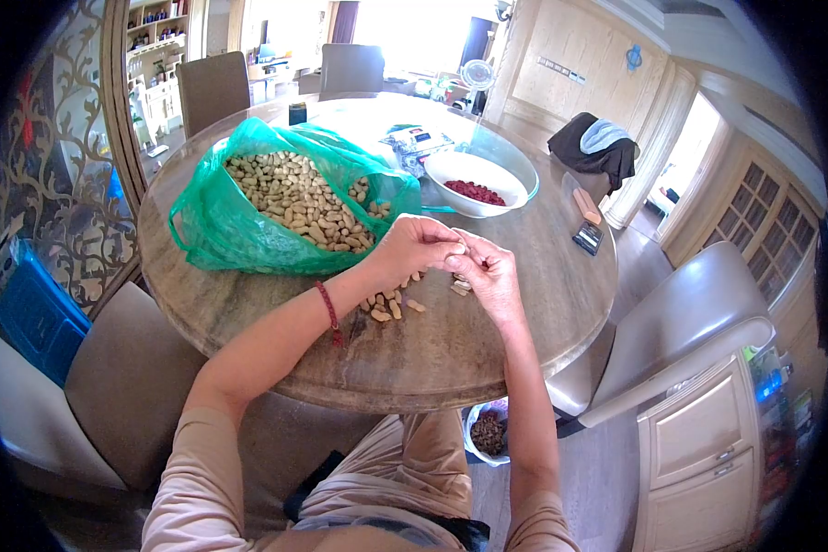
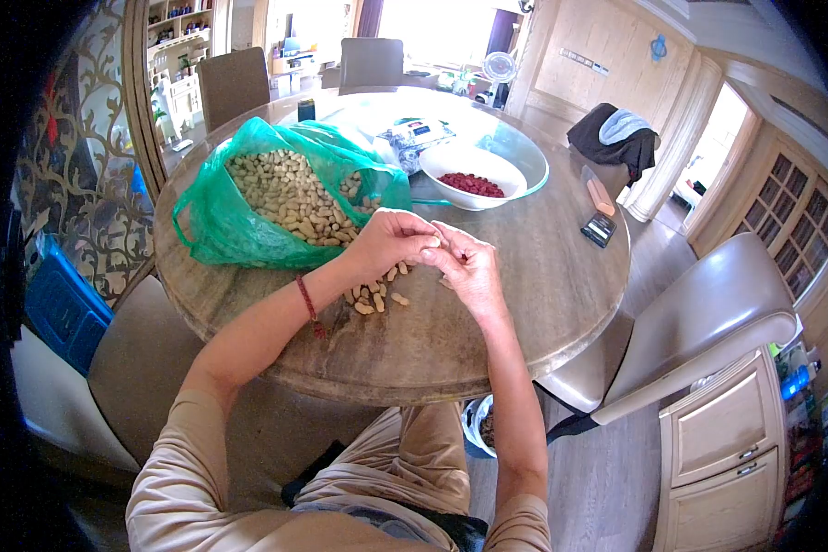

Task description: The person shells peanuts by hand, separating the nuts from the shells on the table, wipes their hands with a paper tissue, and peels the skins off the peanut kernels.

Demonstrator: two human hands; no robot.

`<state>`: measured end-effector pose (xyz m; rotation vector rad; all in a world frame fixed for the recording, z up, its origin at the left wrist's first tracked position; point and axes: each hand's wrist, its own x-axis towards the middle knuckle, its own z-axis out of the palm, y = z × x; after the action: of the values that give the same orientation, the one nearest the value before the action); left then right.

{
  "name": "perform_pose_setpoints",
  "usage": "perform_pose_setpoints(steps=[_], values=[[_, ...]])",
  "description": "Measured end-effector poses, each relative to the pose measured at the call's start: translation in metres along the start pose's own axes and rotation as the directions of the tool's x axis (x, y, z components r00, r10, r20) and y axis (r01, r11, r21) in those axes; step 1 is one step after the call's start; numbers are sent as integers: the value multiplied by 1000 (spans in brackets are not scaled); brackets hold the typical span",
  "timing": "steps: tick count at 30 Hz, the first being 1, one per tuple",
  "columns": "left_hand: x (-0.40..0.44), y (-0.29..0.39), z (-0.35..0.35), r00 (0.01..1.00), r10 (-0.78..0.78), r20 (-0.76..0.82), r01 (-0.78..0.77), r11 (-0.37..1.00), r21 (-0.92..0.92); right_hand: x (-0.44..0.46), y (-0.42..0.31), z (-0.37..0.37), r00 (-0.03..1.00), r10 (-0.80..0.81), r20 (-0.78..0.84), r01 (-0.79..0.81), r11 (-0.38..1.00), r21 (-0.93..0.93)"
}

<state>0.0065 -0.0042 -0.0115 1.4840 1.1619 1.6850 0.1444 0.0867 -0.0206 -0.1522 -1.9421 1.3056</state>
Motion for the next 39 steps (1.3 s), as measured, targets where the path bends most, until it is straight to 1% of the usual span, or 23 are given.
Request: perform_pose_setpoints(steps=[2, 3, 4, 5, 7, 11, 15, 17, 20, 22, 23, 24, 25, 26, 28, 29, 30, 31, 32, 34, 36, 38, 39], values=[[0, 0, 0, 1000, -14, 1, 14, 1000, -20, 0, 2, -1, 1000, 10, 5, -10, 1000, 11], [0, 0, 0, 1000, -15, 1, 15, 1000, -21, 1, 5, -1, 1000, -29, 8, 29, 999, -19], [0, 0, 0, 1000, 5, -5, -5, 1000, 12, 1, 6, -1, 998, -68, 11, 69, 996, -50], [0, -1, 0, 1000, 24, -10, -24, 999, 44, 2, 6, -2, 998, -67, 12, 68, 996, -50], [1, -3, 2, 998, 58, -16, -57, 997, 56, 2, 5, -4, 996, -74, 50, 81, 988, -134], [0, -5, 2, 990, 132, -50, -126, 987, 101, -1, 0, 2, 998, -51, 40, 55, 993, -104], [-3, -7, 1, 989, 136, -52, -126, 979, 163, -3, -8, 5, 996, -83, 30, 88, 979, -184], [-3, -11, 4, 982, 166, -95, -161, 985, 57, -3, -7, 4, 995, -93, 32, 98, 970, -223], [-6, -10, 6, 980, 151, -129, -142, 987, 76, -4, -3, 3, 992, -120, 37, 126, 967, -221], [-6, -8, 11, 979, 127, -157, -118, 991, 65, -4, -2, 3, 997, -77, 8, 78, 987, -139], [-6, -6, 12, 977, 108, -183, -99, 994, 55, -3, 0, 3, 997, -80, 6, 80, 988, -135], [-5, -4, 13, 978, 107, -181, -98, 993, 60, -1, 6, 2, 991, -129, -46, 122, 985, -124], [-4, -3, 12, 984, 89, -156, -97, 994, -47, 1, 7, 2, 979, -176, -99, 164, 980, -115], [-4, -3, 12, 989, 73, -130, -93, 984, -155, 2, 7, 2, 979, -177, -101, 166, 980, -114], [-3, -4, 11, 989, 55, -138, -73, 988, -134, 4, 5, -2, 943, -268, -199, 228, 952, -202], [-2, -5, 11, 988, 35, -149, -52, 992, -116, 5, 5, -5, 942, -273, -197, 232, 950, -207], [-2, -6, 10, 988, 41, -150, -59, 991, -119, 4, 5, -7, 961, -203, -186, 151, 954, -260], [-3, -5, 9, 988, 37, -152, -50, 996, -78, 3, 4, -8, 975, -130, -178, 69, 948, -312], [-3, -5, 9, 987, 34, -155, -40, 999, -36, 3, 4, -8, 976, -133, -172, 73, 946, -316], [-3, -4, 7, 985, 65, -159, -67, 998, -8, 1, 3, -4, 988, -46, -151, 12, 976, -219], [-4, -6, 6, 983, 88, -161, -86, 996, 19, 0, 2, -2, 990, -44, -132, 18, 981, -192], [-2, -9, 6, 978, 100, -182, -83, 992, 99, -1, -2, 0, 992, -44, -118, 24, 986, -165], [-2, -10, 6, 978, 100, -183, -84, 992, 97, -1, -5, 2, 994, -17, -103, 0, 986, -164]])
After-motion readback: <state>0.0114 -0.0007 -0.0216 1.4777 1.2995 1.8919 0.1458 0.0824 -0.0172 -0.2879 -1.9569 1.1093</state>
